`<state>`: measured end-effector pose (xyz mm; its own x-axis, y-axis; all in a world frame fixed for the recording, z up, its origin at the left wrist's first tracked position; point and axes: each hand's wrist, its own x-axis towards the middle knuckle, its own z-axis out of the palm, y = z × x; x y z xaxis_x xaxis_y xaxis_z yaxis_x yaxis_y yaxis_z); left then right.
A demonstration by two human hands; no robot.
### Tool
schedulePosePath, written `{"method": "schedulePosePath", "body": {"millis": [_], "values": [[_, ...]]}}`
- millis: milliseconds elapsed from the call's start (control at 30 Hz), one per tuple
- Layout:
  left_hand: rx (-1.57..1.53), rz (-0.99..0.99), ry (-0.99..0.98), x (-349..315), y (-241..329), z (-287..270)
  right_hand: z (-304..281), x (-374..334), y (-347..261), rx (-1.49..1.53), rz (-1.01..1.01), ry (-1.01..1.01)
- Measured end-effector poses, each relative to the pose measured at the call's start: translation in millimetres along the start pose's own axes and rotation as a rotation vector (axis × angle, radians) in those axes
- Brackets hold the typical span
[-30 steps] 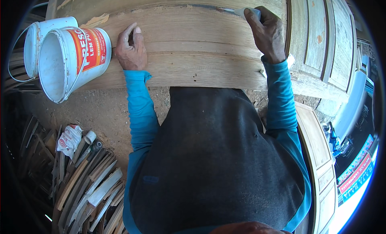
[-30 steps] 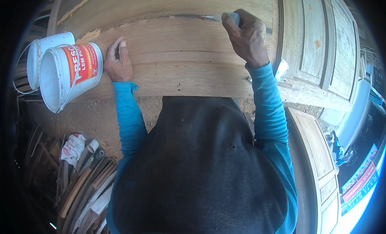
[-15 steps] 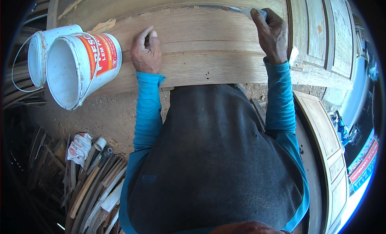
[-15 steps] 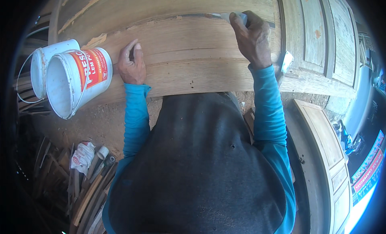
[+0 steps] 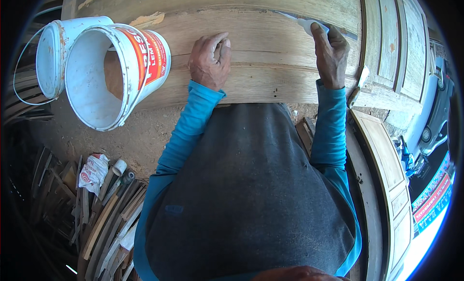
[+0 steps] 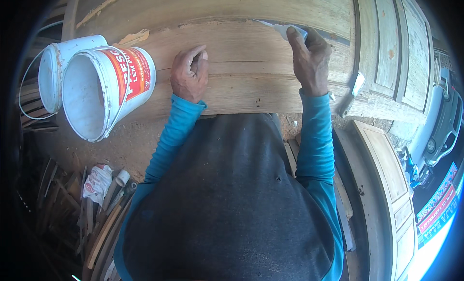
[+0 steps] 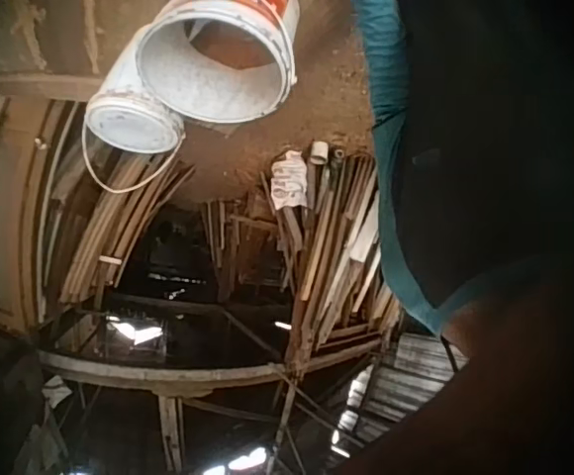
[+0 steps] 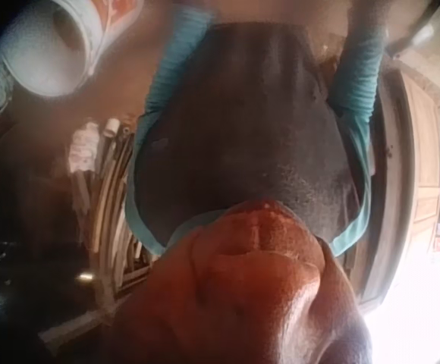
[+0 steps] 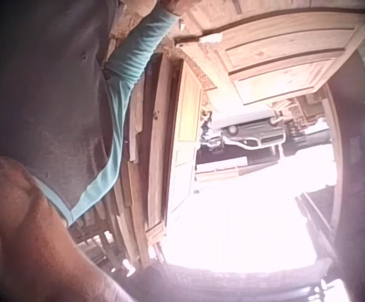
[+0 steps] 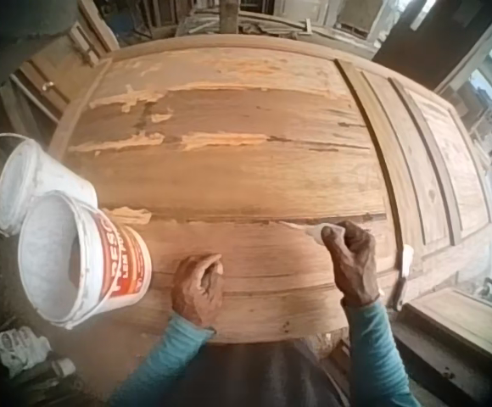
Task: The person fills cracks in a wooden door by applying glue from a small bottle into a groove, then pressing and smoothing a small wooden sliver into the groove with a putty knife and by hand.
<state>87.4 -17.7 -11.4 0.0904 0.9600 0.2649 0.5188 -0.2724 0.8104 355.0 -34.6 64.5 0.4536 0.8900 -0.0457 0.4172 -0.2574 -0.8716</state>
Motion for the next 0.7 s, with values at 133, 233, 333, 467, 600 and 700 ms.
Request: {"method": "schedulePosePath", "body": {"millis": [133,233,333,467,600,700], "values": [[-0.003,0.032,-0.001,2.1,-0.6,-0.5,10.4,1.3,-3.1,0.027,-0.013,0.002],[0.010,0.060,0.001,3.6,-3.4,0.6,12.7,3.5,-0.2,-0.030,0.004,-0.009],[0.027,0.064,-0.023,3.5,-1.9,-1.2,16.0,2.7,-1.2,-0.047,-0.026,-0.005],[0.035,0.063,-0.043,3.9,-2.2,-1.1,21.4,3.8,0.3,-0.041,-0.060,0.005],[0.030,0.075,-0.053,5.9,-0.1,-3.0,18.5,6.0,2.0,-0.122,0.047,-0.057],[0.037,0.062,-0.062,5.9,1.5,-3.5,18.1,6.9,4.3,-0.159,0.028,-0.057]]}}
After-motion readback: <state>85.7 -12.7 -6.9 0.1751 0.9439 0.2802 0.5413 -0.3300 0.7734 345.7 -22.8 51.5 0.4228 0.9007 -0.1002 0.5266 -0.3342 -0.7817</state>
